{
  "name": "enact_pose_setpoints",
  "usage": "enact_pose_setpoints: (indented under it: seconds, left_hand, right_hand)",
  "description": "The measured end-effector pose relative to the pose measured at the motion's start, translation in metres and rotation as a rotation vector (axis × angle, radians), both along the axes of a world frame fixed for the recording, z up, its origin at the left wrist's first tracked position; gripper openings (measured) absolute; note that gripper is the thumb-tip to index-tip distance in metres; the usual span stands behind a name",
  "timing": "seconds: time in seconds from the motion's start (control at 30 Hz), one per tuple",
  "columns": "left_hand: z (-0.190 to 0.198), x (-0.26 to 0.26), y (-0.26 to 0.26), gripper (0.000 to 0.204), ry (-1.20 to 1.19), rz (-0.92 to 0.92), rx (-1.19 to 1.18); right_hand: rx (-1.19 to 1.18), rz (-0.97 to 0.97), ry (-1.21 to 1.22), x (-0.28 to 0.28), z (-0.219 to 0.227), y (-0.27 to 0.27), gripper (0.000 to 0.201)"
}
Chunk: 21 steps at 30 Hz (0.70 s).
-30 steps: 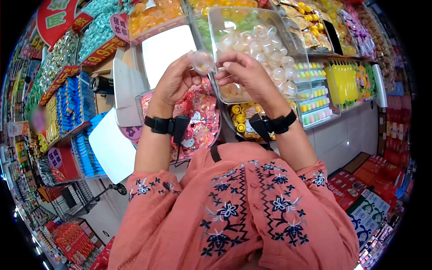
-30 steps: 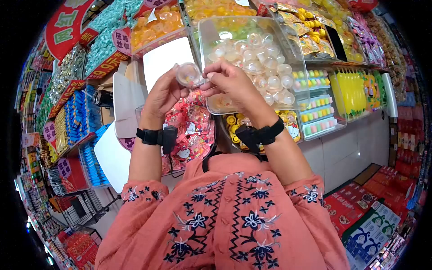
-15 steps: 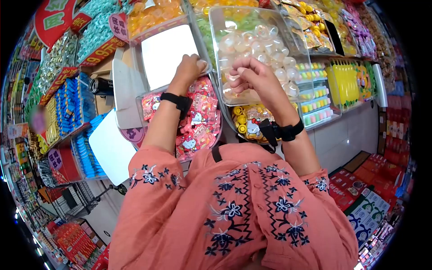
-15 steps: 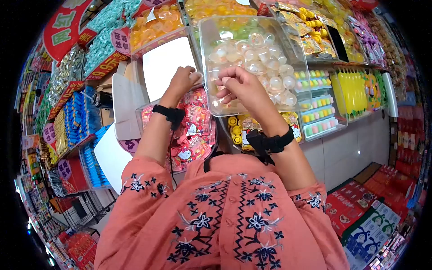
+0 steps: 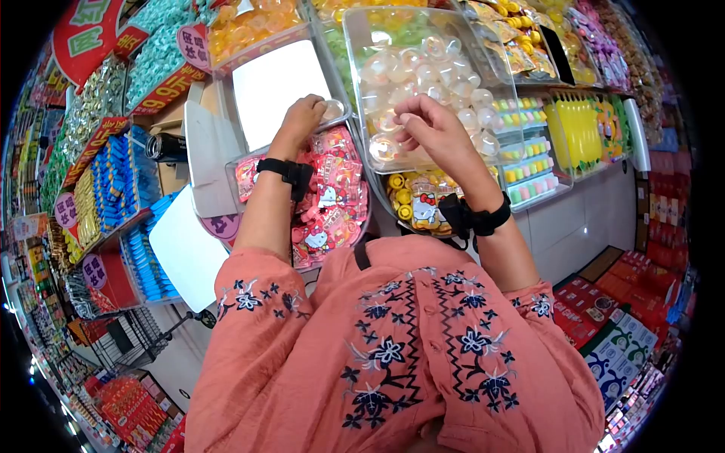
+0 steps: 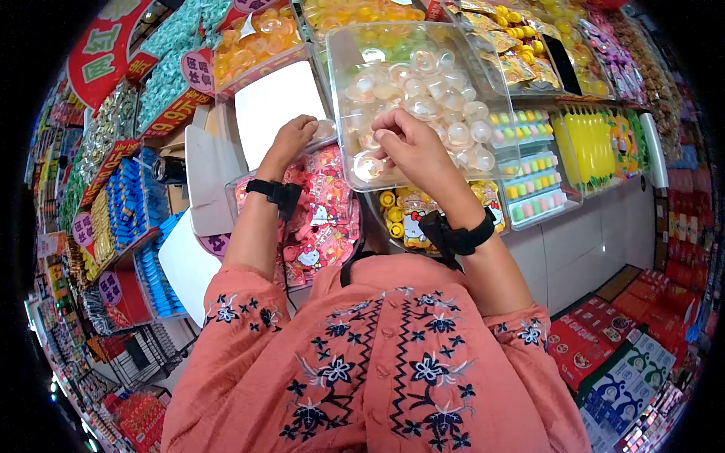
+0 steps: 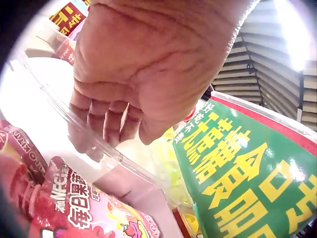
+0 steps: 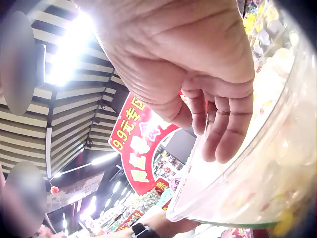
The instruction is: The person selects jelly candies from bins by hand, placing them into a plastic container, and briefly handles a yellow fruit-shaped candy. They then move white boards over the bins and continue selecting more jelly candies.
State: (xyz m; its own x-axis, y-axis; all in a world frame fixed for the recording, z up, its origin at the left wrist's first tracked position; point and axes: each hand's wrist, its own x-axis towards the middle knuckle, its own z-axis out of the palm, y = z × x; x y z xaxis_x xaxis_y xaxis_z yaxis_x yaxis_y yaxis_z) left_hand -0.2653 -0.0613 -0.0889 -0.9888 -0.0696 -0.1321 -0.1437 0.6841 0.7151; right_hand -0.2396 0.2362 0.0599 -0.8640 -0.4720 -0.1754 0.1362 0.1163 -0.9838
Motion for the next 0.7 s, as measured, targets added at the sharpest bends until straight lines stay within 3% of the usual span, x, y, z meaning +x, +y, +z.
enact_pose_setpoints:
  seconds: [0.23,0.33,0.43,0.53,0.63,0.7]
  left_hand:
    - [0.008,-0.003,0.02,0.051,-0.038,0.012,-0.13]
    - [0.006,-0.008,0.02,0.055,-0.108,0.004,-0.149]
    - [-0.004,-0.008,0.02,0.055,0.014,0.014,-0.191]
    - [-0.005,-0.01,0.007,0.048,-0.001,0.018,-0.044]
    - [0.014,0.004,-0.002,0.044,-0.258,0.237,0.524]
    - [0.025,0.008,-0.013,0.043,-0.333,0.267,0.621]
  right_hand:
    - [0.29,0.037,0.516,0.002,-0.007,0.003,0.018]
    - [0.462,0.146,0.565,0.005,-0.009,0.001,0.02]
    - [0.518,0.124,0.688,0.011,-0.008,-0.005,0.022]
    - [0.607,0.155,0.789,0.014,-0.011,-0.01,0.02]
    - [0.616,0.16,0.824,0.014,-0.016,-0.012,0.018]
    - [0.607,0.156,0.84,0.015,-0.014,-0.013,0.017]
